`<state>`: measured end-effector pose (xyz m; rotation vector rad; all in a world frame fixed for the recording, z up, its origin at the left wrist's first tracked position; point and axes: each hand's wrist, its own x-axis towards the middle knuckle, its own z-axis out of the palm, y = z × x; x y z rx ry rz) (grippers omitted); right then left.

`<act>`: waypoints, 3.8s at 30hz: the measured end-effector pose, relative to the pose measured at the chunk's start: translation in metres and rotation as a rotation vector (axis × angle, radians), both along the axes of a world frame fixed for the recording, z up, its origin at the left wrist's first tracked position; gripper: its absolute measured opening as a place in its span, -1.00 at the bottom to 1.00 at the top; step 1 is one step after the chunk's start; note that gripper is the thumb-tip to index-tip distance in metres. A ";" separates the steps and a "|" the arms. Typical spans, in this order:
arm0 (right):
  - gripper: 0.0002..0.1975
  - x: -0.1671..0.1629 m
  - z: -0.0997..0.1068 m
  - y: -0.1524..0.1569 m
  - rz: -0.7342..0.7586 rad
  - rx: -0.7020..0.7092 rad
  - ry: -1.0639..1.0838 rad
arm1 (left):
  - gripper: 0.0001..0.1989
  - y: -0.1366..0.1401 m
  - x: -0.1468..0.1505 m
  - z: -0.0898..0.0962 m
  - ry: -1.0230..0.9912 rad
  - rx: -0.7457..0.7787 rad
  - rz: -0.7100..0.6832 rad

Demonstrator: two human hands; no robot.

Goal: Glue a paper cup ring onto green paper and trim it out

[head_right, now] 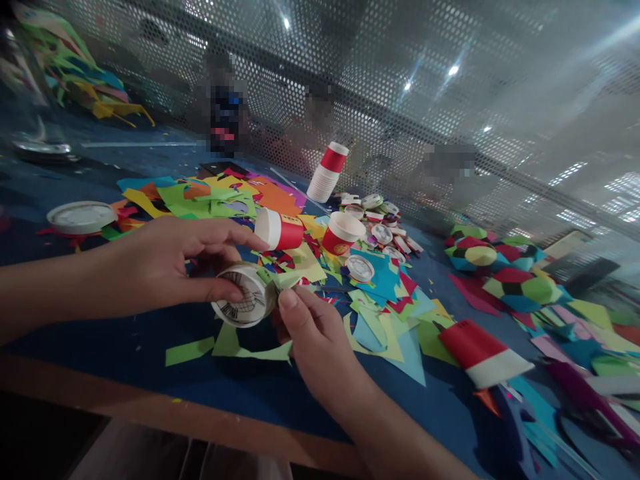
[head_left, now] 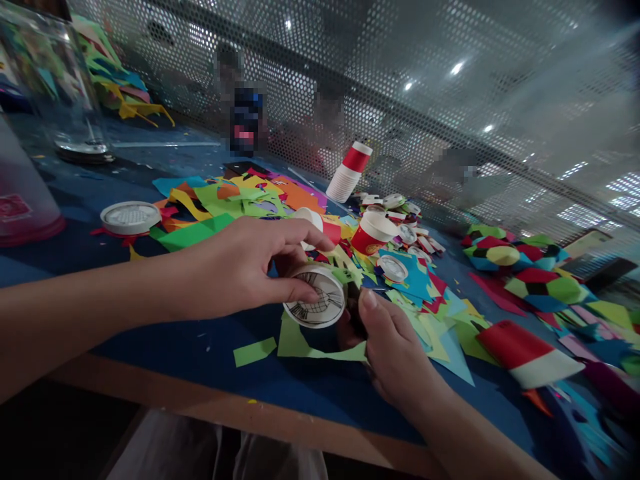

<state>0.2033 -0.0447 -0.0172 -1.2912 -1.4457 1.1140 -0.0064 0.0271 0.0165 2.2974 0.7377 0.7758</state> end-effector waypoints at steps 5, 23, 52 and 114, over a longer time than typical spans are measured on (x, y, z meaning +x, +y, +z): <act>-0.54 -0.001 -0.003 0.000 -0.011 -0.020 0.056 | -0.79 -0.001 0.002 0.004 0.017 -0.012 -0.013; -0.52 -0.001 -0.006 -0.001 -0.003 -0.024 0.068 | -0.78 -0.002 0.002 0.003 -0.003 -0.112 -0.055; -0.48 0.000 -0.004 -0.003 0.035 0.010 -0.005 | -0.84 -0.005 -0.001 0.008 -0.060 0.007 -0.020; -0.51 0.002 -0.005 -0.001 0.037 -0.074 0.049 | -0.69 -0.006 -0.001 0.013 -0.048 -0.138 -0.024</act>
